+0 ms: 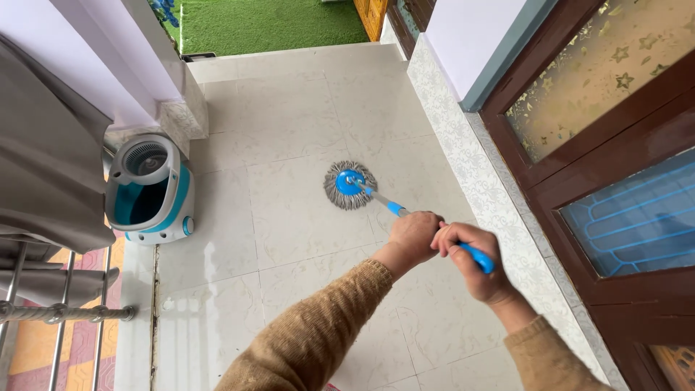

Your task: The person mops a tiled balcony floor using a blue spin mop. They move the mop back and forth across the surface, covering the area near a stationary exercise bike and a mop bucket.

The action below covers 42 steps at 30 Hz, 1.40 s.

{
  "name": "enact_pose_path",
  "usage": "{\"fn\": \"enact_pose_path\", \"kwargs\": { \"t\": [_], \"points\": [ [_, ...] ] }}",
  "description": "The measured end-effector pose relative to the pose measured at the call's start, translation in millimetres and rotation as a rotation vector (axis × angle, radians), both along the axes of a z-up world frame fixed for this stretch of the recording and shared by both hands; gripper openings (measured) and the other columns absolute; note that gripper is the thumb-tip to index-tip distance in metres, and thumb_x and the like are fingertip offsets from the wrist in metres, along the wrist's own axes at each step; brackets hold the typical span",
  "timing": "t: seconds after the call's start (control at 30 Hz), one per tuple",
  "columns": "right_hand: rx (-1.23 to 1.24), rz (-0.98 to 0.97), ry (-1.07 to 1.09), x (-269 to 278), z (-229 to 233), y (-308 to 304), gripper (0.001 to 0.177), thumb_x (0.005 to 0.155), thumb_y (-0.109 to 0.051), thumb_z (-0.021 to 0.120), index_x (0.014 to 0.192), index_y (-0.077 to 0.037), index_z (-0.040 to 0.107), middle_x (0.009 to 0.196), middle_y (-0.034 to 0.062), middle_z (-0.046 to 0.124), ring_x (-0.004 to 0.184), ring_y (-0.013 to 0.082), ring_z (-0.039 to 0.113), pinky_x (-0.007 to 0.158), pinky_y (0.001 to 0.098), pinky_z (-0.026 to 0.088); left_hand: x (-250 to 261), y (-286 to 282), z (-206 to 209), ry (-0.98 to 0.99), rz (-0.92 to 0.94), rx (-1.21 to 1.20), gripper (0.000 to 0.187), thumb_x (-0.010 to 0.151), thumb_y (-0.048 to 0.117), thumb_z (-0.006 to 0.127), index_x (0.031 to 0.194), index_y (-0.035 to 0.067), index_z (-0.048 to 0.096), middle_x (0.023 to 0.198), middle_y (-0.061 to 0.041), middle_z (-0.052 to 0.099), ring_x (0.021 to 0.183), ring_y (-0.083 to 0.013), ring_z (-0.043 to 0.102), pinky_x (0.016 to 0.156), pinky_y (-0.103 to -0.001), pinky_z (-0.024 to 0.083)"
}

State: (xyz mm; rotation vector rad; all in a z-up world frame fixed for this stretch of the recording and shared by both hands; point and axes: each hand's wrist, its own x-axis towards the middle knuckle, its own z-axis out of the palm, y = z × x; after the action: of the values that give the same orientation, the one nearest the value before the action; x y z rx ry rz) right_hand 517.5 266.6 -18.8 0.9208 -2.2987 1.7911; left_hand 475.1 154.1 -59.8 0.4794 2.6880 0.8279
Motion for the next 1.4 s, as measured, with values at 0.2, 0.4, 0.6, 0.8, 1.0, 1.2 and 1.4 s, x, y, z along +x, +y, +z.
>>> {"fn": "enact_pose_path", "kwargs": {
  "t": [0.2,0.4,0.6,0.8,1.0,1.2,1.4],
  "points": [
    [0.103,-0.074,0.028,-37.9,-59.2,-30.7,0.017,0.075,-0.011,0.045,0.060,-0.003,0.047,0.065,0.0110,0.058,0.079,0.0241,0.060,0.087,0.0402,0.040,-57.2,-34.1,-65.0,0.016,-0.083,-0.056,0.024,0.070,0.021,0.043,0.086,0.015,0.060,0.083,-0.003,0.060,0.093,-0.0221,0.058,0.075,-0.037,0.051],
    [0.155,-0.089,0.063,-72.7,-81.2,-68.6,0.012,0.076,-0.008,0.045,0.066,-0.004,0.049,0.069,0.0111,0.057,0.079,0.0262,0.060,0.078,0.0389,0.045,-110.1,-63.9,-125.9,0.016,-0.060,-0.170,0.027,0.067,0.022,0.046,0.090,0.023,0.059,0.092,0.003,0.059,0.097,-0.0168,0.056,0.080,-0.039,0.049],
    [0.290,-0.065,0.085,-38.5,-15.7,-73.1,0.016,0.076,-0.016,0.040,0.067,-0.008,0.050,0.068,0.0031,0.057,0.060,0.0149,0.051,0.055,0.0256,0.041,-65.0,-65.5,-43.7,-0.097,-0.033,-0.187,0.009,0.070,0.021,0.050,0.075,0.016,0.056,0.071,0.000,0.059,0.067,-0.0225,0.059,0.053,-0.033,0.049],
    [0.327,-0.002,0.009,16.8,49.1,-48.3,0.019,0.071,-0.013,0.042,0.062,-0.006,0.057,0.071,0.0069,0.066,0.071,0.0165,0.065,0.062,0.0256,0.051,13.9,-48.2,31.0,-0.050,-0.070,-0.252,0.015,0.071,0.024,0.043,0.067,0.016,0.056,0.065,0.002,0.058,0.062,-0.0183,0.058,0.051,-0.028,0.049],
    [0.245,0.089,0.002,49.2,65.1,-58.1,0.019,0.070,-0.016,0.040,0.057,-0.007,0.048,0.062,0.0035,0.061,0.073,0.0206,0.067,0.062,0.0283,0.052,60.6,-63.3,47.6,-0.048,0.035,-0.177,0.015,0.066,0.022,0.040,0.062,0.015,0.054,0.063,-0.002,0.058,0.059,-0.0238,0.057,0.048,-0.031,0.045],
    [0.272,0.106,0.093,37.0,10.6,-91.4,0.016,0.069,-0.011,0.039,0.065,-0.006,0.054,0.070,0.0067,0.064,0.077,0.0209,0.065,0.066,0.0297,0.050,44.4,-98.6,-6.4,-0.084,0.071,-0.146,0.009,0.072,0.016,0.046,0.072,0.012,0.054,0.070,-0.003,0.059,0.063,-0.0225,0.058,0.051,-0.034,0.049],
    [0.291,0.112,0.121,-8.6,-48.0,-154.4,0.012,0.078,-0.008,0.039,0.076,-0.005,0.051,0.067,0.0043,0.054,0.082,0.0204,0.060,0.067,0.0296,0.048,-21.7,-166.8,-87.8,-0.067,0.090,-0.170,0.011,0.066,0.017,0.048,0.074,0.015,0.055,0.082,-0.001,0.058,0.077,-0.0229,0.059,0.056,-0.036,0.049]
  ]
}}
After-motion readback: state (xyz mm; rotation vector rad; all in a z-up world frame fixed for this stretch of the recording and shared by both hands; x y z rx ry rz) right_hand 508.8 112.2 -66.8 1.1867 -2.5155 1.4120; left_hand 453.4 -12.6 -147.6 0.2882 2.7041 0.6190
